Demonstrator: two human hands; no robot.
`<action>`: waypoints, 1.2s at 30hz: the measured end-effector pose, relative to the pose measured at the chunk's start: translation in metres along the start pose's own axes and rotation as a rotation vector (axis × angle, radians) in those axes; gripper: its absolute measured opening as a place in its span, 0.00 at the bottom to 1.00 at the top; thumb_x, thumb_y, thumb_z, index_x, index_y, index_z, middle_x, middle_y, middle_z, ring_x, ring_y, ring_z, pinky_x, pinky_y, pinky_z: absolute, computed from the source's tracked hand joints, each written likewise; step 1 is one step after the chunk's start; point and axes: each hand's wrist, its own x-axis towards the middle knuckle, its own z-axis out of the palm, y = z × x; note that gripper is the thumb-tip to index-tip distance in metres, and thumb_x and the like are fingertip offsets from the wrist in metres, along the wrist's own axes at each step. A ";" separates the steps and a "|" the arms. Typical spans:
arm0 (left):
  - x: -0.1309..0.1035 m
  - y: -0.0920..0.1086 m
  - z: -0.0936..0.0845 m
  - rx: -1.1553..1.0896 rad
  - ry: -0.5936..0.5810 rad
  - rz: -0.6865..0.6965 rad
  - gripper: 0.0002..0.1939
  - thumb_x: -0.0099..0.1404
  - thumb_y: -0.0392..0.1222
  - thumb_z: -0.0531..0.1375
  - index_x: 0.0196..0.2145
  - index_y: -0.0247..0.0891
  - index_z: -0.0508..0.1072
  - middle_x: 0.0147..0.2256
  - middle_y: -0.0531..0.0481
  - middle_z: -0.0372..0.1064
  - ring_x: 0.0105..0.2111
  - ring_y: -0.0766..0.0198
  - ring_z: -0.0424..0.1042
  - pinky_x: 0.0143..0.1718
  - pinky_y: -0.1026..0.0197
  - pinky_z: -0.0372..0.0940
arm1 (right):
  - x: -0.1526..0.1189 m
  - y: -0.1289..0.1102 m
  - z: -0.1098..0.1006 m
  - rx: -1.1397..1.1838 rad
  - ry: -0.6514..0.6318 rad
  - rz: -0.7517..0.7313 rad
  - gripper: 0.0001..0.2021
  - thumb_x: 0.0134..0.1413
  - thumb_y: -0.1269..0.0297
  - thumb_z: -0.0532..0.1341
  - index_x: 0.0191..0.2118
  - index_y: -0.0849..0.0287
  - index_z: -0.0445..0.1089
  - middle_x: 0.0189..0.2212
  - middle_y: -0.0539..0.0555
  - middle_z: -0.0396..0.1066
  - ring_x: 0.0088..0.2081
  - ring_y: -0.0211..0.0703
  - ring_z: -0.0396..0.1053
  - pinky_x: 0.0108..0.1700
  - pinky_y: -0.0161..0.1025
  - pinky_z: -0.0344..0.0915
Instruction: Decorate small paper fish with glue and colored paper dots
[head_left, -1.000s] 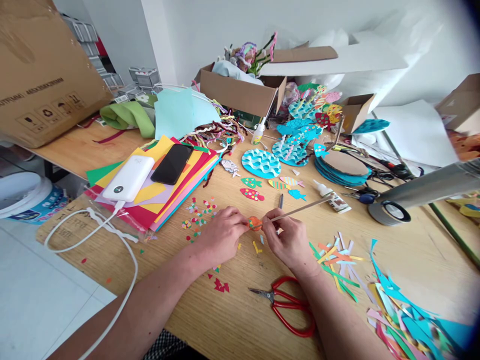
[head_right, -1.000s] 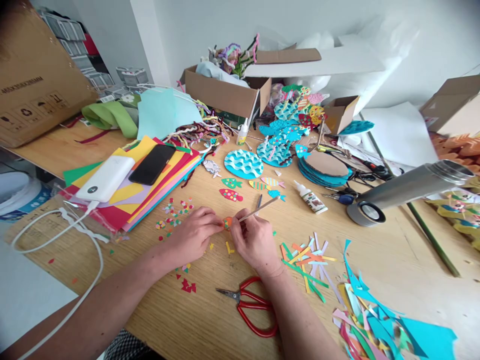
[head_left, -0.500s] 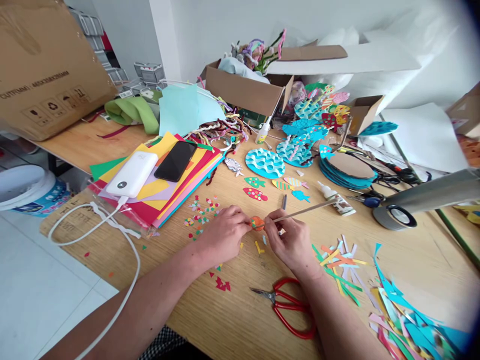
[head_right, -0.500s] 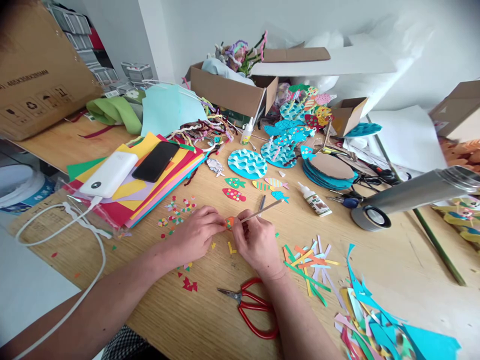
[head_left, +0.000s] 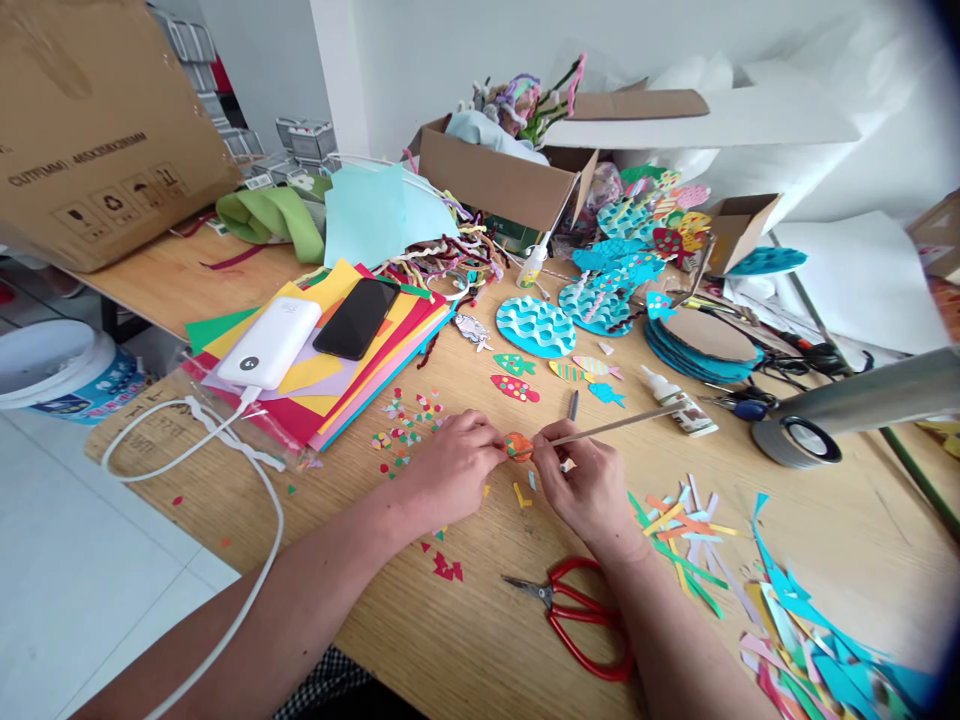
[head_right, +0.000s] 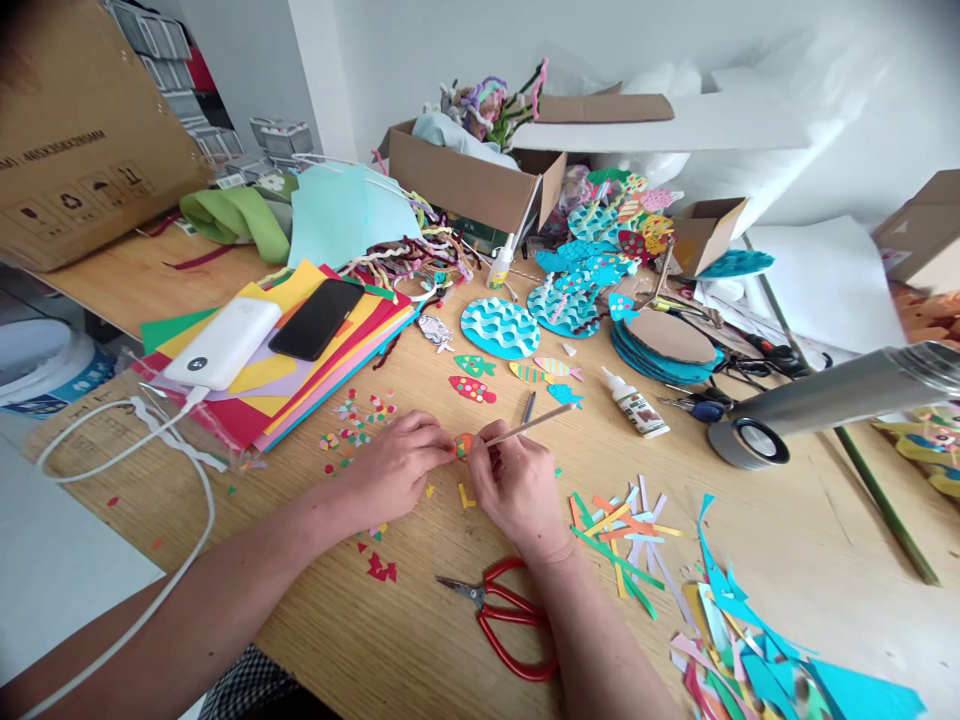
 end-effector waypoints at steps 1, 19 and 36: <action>0.000 0.000 0.000 -0.001 -0.001 0.000 0.15 0.63 0.25 0.56 0.44 0.36 0.75 0.44 0.48 0.73 0.49 0.57 0.62 0.53 0.53 0.62 | 0.000 0.000 0.000 0.004 0.001 0.000 0.09 0.60 0.69 0.54 0.28 0.58 0.64 0.21 0.49 0.68 0.17 0.31 0.60 0.22 0.30 0.57; 0.000 0.000 0.001 -0.013 0.002 0.001 0.15 0.62 0.25 0.56 0.44 0.35 0.75 0.44 0.47 0.72 0.49 0.57 0.61 0.54 0.52 0.62 | -0.002 0.001 0.001 -0.001 -0.003 0.020 0.09 0.61 0.67 0.55 0.28 0.58 0.64 0.20 0.49 0.68 0.16 0.32 0.61 0.21 0.30 0.57; 0.000 0.000 -0.001 -0.002 -0.007 0.004 0.16 0.62 0.25 0.56 0.44 0.37 0.75 0.44 0.47 0.72 0.49 0.57 0.62 0.53 0.51 0.63 | -0.001 0.002 -0.001 0.011 0.015 0.037 0.10 0.60 0.67 0.55 0.27 0.58 0.64 0.21 0.50 0.69 0.17 0.32 0.60 0.20 0.30 0.57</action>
